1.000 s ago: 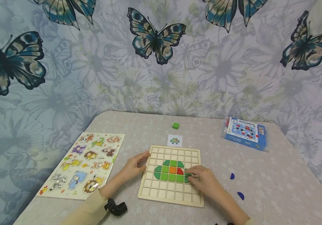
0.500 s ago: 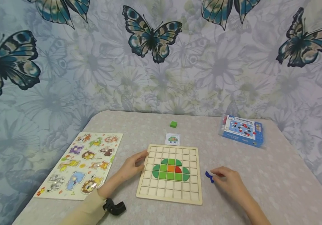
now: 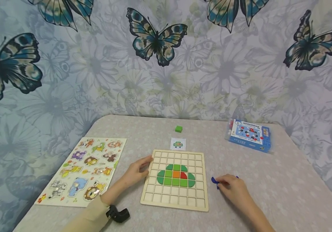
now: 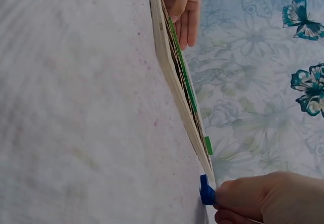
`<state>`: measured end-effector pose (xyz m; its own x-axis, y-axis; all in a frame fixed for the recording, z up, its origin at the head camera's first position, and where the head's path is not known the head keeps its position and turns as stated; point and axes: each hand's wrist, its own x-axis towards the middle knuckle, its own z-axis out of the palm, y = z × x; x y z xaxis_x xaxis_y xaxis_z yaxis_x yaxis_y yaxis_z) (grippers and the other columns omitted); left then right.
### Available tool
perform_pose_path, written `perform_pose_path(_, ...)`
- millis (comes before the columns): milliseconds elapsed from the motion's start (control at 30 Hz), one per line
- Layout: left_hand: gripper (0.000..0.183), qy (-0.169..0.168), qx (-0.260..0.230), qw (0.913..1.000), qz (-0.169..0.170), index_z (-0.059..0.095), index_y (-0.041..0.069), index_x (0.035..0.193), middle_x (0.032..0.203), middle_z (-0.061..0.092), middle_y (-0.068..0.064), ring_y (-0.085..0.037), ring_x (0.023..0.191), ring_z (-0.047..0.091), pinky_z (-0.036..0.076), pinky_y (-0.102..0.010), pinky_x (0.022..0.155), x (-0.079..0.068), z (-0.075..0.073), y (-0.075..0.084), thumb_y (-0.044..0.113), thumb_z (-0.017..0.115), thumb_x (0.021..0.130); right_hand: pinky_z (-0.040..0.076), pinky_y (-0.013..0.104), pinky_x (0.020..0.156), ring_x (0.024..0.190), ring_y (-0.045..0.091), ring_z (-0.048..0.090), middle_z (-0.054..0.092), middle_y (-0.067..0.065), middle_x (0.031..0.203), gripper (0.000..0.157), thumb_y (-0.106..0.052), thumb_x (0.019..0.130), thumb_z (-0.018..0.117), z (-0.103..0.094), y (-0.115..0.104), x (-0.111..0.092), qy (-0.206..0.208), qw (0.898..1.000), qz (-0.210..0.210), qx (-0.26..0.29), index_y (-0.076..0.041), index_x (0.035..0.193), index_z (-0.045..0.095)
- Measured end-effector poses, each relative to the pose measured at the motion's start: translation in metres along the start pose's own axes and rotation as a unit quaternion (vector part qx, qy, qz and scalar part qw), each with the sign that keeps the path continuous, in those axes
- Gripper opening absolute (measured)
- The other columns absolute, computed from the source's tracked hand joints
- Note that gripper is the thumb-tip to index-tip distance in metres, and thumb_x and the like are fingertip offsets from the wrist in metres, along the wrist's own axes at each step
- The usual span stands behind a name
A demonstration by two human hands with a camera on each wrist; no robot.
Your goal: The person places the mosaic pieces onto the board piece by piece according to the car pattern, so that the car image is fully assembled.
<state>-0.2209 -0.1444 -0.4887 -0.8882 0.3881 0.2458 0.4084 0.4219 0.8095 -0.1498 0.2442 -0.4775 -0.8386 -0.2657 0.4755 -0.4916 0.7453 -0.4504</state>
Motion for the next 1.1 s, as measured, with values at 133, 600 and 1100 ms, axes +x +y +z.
perform_pose_path(133, 0.061, 0.000, 0.002, 1.0000, -0.003, 0.041, -0.008, 0.138, 0.135, 0.048, -0.022, -0.033, 0.122, 0.048, 0.040, -0.039, 0.102, 0.000, 0.000, 0.001, -0.009, 0.057, 0.079, 0.056, 0.023, 0.062, 0.077, 0.013, 0.066, 0.069, 0.000, 0.090, 0.034, 0.015, 0.067, 0.072, -0.002, -0.003, 0.001, -0.020, 1.000, 0.000, -0.007, -0.007, 0.093, 0.073)
perform_pose_path(600, 0.060, -0.001, -0.002, 1.0000, -0.007, 0.041, -0.008, 0.138, 0.136, 0.047, -0.022, -0.033, 0.122, 0.048, 0.040, -0.040, 0.102, 0.000, 0.000, 0.001, -0.010, 0.057, 0.080, 0.055, 0.022, 0.059, 0.073, 0.008, 0.063, 0.066, -0.003, 0.085, 0.034, 0.010, 0.067, 0.075, -0.009, -0.005, -0.007, -0.050, 0.999, -0.010, 0.006, -0.004, 0.098, 0.071)
perform_pose_path(1100, 0.060, -0.002, -0.001, 0.9999, -0.013, 0.040, -0.008, 0.138, 0.137, 0.046, -0.022, -0.033, 0.122, 0.048, 0.040, -0.039, 0.102, 0.000, 0.000, 0.003, -0.009, 0.056, 0.080, 0.055, 0.022, 0.061, 0.077, 0.008, 0.064, 0.068, 0.002, 0.090, 0.035, 0.009, 0.068, 0.075, -0.012, -0.003, -0.010, -0.079, 0.997, -0.023, 0.008, 0.000, 0.101, 0.071)
